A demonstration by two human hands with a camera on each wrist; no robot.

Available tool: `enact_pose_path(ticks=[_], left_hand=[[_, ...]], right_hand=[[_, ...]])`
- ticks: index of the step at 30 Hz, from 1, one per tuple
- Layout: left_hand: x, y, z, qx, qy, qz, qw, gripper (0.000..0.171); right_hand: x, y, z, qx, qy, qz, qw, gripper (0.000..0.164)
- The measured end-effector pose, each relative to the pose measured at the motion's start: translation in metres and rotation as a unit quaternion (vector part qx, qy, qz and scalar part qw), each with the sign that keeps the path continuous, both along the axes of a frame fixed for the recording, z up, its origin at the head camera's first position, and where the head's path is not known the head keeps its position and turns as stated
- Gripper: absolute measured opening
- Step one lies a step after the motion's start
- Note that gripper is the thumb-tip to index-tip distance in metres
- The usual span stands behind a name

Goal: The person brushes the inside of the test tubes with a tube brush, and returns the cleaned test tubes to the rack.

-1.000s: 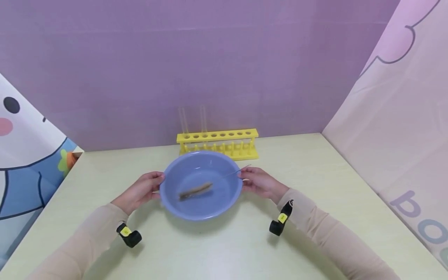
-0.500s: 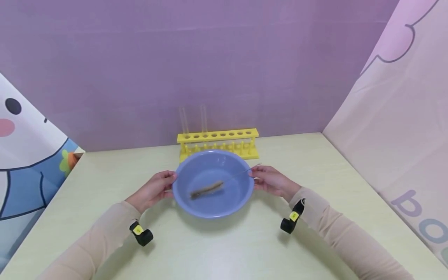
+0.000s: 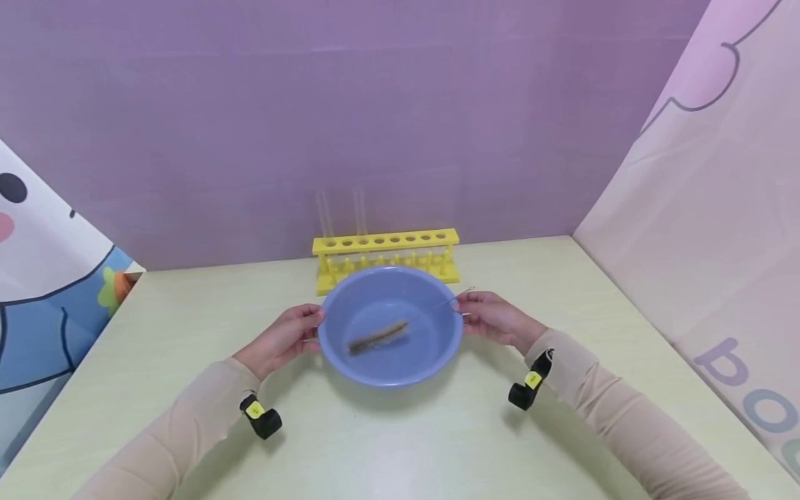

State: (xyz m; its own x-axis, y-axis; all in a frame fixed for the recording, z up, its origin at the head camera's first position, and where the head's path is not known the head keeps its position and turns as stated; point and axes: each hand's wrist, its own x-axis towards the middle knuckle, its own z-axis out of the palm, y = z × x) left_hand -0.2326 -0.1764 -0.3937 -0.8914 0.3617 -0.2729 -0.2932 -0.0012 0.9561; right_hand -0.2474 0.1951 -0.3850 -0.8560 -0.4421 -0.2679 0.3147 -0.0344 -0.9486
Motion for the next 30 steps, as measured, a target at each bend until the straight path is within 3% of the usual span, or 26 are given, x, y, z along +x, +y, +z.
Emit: enact_pose_path(ticks=[10, 21, 27, 30], left_hand=[[-0.0003, 0.0059, 0.0019, 0.0, -0.016, 0.007, 0.9999, 0.037], [-0.0064, 0.0024, 0.0004, 0.014, -0.006, -0.022, 0.9997, 0.028], [-0.0089, 0.0006, 0.0, -0.002, 0.008, -0.023, 0.9997, 0.029], [-0.009, -0.0005, 0.0007, -0.037, 0.03, -0.021, 0.9986, 0.035]], right_hand=[[-0.0023, 0.0062, 0.0025, 0.002, 0.006, 0.01, 1.0, 0.015], [-0.0017, 0.0059, -0.0013, 0.016, 0.027, 0.005, 0.999, 0.018], [-0.0034, 0.0079, -0.0026, 0.07, 0.062, -0.027, 0.995, 0.036], [-0.0026, 0.0104, -0.0007, 0.123, 0.108, -0.047, 0.985, 0.048]])
